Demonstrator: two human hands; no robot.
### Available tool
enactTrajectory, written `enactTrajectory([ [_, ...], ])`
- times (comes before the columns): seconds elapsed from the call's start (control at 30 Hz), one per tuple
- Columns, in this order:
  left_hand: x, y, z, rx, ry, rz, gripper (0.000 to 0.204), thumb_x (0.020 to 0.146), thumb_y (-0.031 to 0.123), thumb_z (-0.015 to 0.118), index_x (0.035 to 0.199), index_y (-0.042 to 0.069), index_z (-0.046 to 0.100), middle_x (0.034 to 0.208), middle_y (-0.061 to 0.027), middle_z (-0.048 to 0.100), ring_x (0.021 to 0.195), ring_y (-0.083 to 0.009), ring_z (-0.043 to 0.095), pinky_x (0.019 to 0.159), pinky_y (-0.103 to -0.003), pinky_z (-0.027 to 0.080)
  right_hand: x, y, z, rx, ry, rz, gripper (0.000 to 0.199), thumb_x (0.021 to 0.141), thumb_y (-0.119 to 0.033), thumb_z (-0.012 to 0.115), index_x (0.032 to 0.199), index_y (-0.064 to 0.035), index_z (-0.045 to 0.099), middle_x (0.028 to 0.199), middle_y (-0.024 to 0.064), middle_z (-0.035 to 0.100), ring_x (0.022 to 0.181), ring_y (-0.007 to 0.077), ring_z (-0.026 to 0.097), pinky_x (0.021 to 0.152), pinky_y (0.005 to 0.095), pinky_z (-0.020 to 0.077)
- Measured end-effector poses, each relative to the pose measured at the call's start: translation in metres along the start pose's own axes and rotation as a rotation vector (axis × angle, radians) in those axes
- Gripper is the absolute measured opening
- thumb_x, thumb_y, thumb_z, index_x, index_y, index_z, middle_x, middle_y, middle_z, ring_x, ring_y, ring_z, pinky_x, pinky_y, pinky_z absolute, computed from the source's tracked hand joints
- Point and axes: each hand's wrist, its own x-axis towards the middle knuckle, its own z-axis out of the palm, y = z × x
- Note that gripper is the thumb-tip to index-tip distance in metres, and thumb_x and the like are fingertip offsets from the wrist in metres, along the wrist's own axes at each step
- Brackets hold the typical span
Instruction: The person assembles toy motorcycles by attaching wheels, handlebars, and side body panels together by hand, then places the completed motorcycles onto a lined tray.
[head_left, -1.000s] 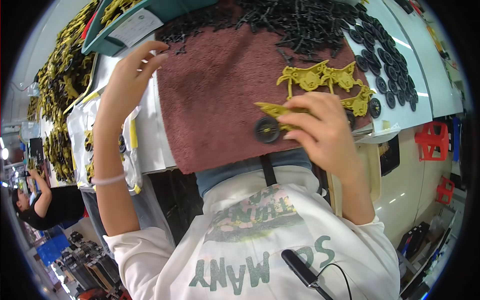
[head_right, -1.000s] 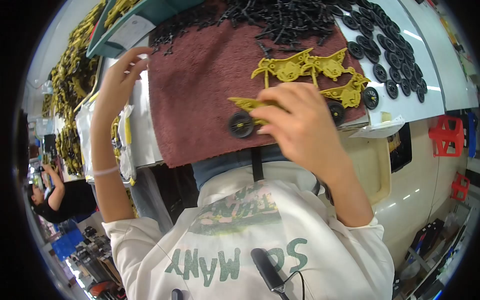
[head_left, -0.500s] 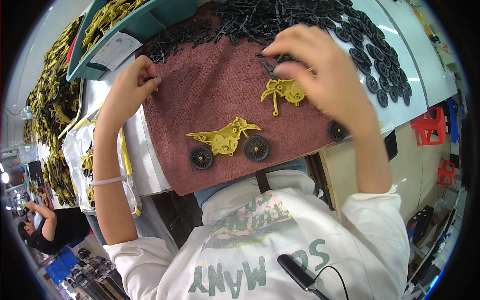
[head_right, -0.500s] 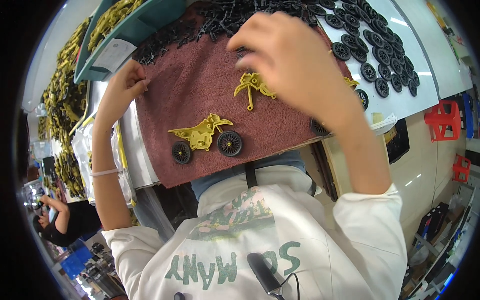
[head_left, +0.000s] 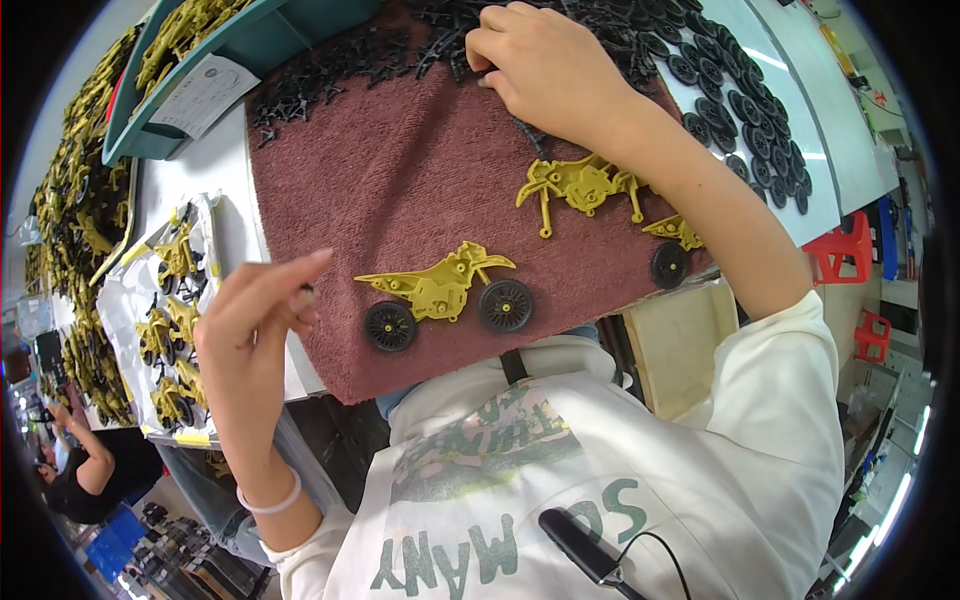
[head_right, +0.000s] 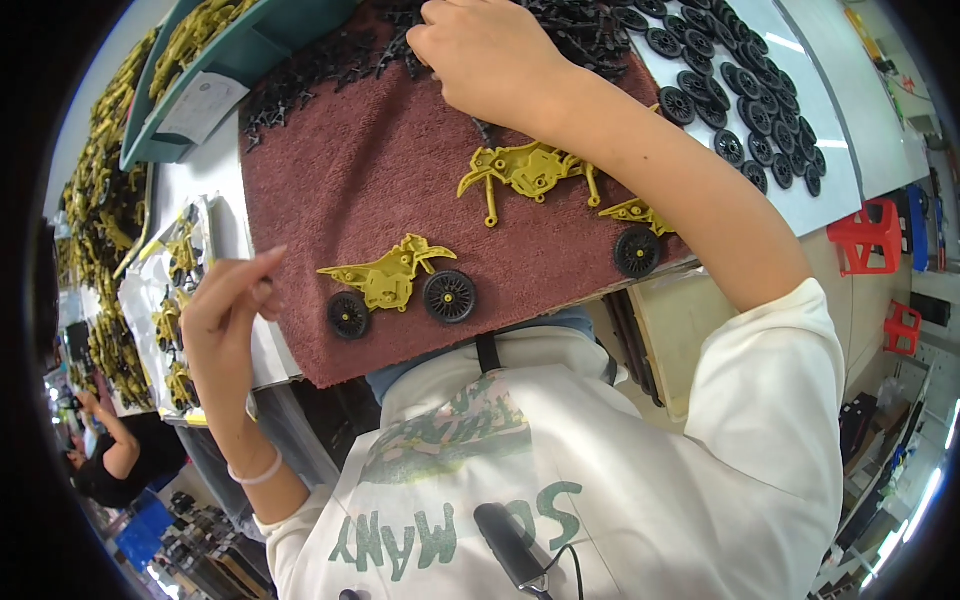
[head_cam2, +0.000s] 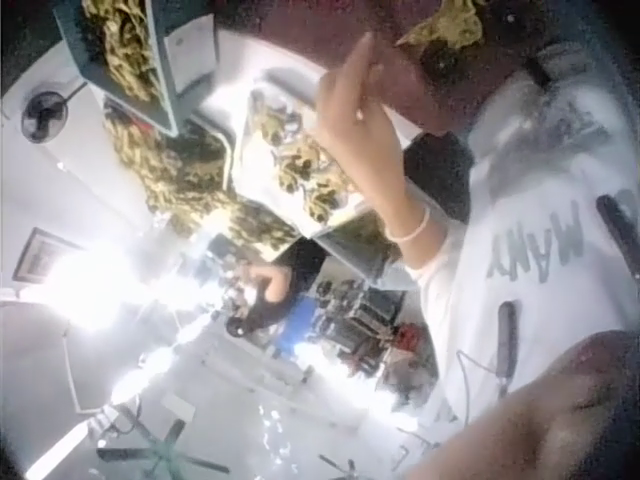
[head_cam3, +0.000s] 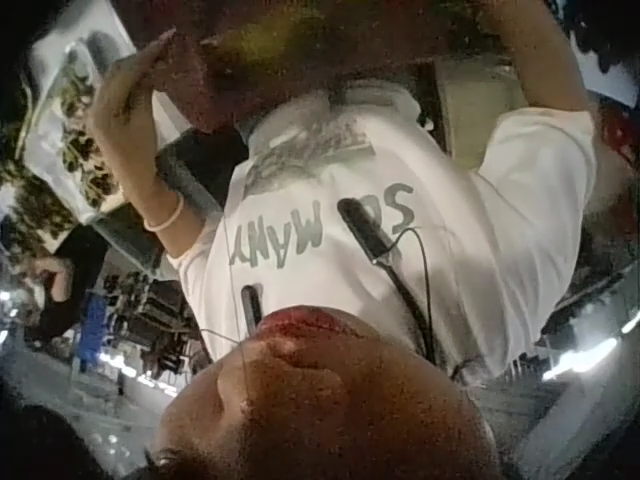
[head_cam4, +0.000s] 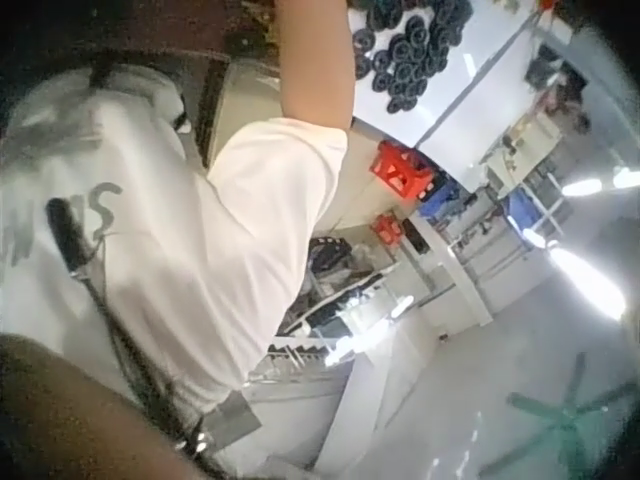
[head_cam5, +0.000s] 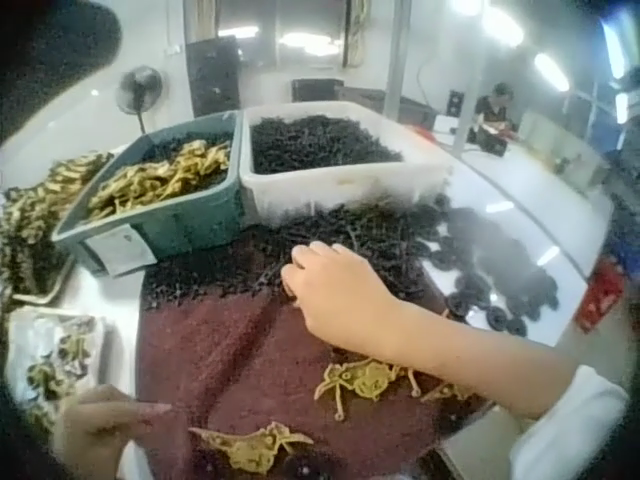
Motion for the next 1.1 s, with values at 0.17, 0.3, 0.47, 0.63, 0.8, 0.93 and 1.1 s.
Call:
enactTrajectory([
  [0.17, -0.031, 0.002, 0.010, -0.004, 0.062, -0.006, 0.020, 0.088, -0.009, 0.059, 0.105, -0.003, 0.069, 0.085, -0.0071, 0.063, 0.075, -0.0112, 0.061, 0.064, -0.021, 0.048, -0.010, -0.015, -0.047, 0.577, 0.145, 0.246, 0.016, 0.084, -0.011, 0.068, 0.094, 0.0007, 0.063, 0.085, 0.0111, 0.060, 0.071, 0.0260, 0.060, 0.062, 0.0347, 0.0455],
  [0.3, -0.049, -0.014, 0.020, -0.296, 0.096, -0.093, 0.005, 0.090, -0.006, 0.059, 0.094, -0.007, 0.061, 0.084, -0.0108, 0.068, 0.070, -0.0117, 0.064, 0.060, -0.019, 0.048, -0.047, -0.049, -0.050, 0.749, 0.044, 0.432, 0.017, 0.092, -0.012, 0.061, 0.106, -0.0028, 0.066, 0.093, 0.0078, 0.066, 0.086, 0.0192, 0.065, 0.079, 0.0303, 0.0498],
  [0.47, -0.058, -0.006, 0.034, -0.460, 0.077, -0.128, 0.004, 0.089, -0.008, 0.058, 0.091, -0.008, 0.061, 0.079, -0.0137, 0.069, 0.064, -0.0118, 0.064, 0.055, -0.020, 0.048, -0.103, -0.089, -0.034, 1.237, 0.151, 0.369, 0.019, 0.090, 0.000, 0.056, 0.104, -0.0029, 0.070, 0.094, 0.0075, 0.071, 0.085, 0.0177, 0.066, 0.076, 0.0270, 0.0493],
  [0.63, -0.068, -0.006, 0.039, -0.541, -0.008, -0.217, 0.002, 0.086, -0.008, 0.063, 0.087, -0.007, 0.064, 0.075, -0.0121, 0.069, 0.063, -0.0116, 0.064, 0.055, -0.020, 0.049, -0.109, -0.120, -0.026, 0.766, 0.101, 0.201, 0.047, 0.072, 0.011, 0.061, 0.115, -0.0063, 0.067, 0.102, 0.0128, 0.068, 0.096, 0.0316, 0.062, 0.083, 0.0393, 0.0512],
  [0.8, -0.085, -0.019, 0.053, -0.077, 0.105, -0.045, 0.013, 0.083, 0.004, 0.073, 0.082, -0.003, 0.062, 0.064, -0.0105, 0.062, 0.051, -0.0152, 0.058, 0.048, -0.024, 0.042, -0.097, -0.144, -0.015, 0.838, 0.151, 0.245, 0.046, 0.072, 0.011, 0.065, 0.117, -0.0019, 0.065, 0.112, 0.0099, 0.069, 0.098, 0.0269, 0.063, 0.086, 0.0350, 0.0493],
  [0.93, -0.087, -0.015, 0.057, 0.099, 0.164, 0.009, 0.018, 0.083, 0.007, 0.074, 0.079, -0.001, 0.058, 0.057, -0.0101, 0.047, 0.044, -0.0221, 0.047, 0.044, -0.030, 0.035, -0.087, -0.157, -0.009, 0.823, 0.186, 0.202, 0.046, 0.073, 0.007, 0.070, 0.118, -0.0019, 0.065, 0.111, 0.0095, 0.069, 0.095, 0.0251, 0.064, 0.085, 0.0330, 0.0501],
  [1.1, -0.082, -0.008, 0.061, 0.280, 0.251, -0.094, 0.017, 0.086, 0.009, 0.071, 0.078, 0.004, 0.056, 0.058, -0.0122, 0.049, 0.043, -0.0278, 0.044, 0.042, -0.033, 0.033, -0.083, -0.136, -0.019, 0.986, 0.106, 0.248, 0.036, 0.084, 0.014, 0.061, 0.119, 0.0057, 0.061, 0.115, 0.0157, 0.064, 0.101, 0.0200, 0.065, 0.080, 0.0281, 0.0582],
])
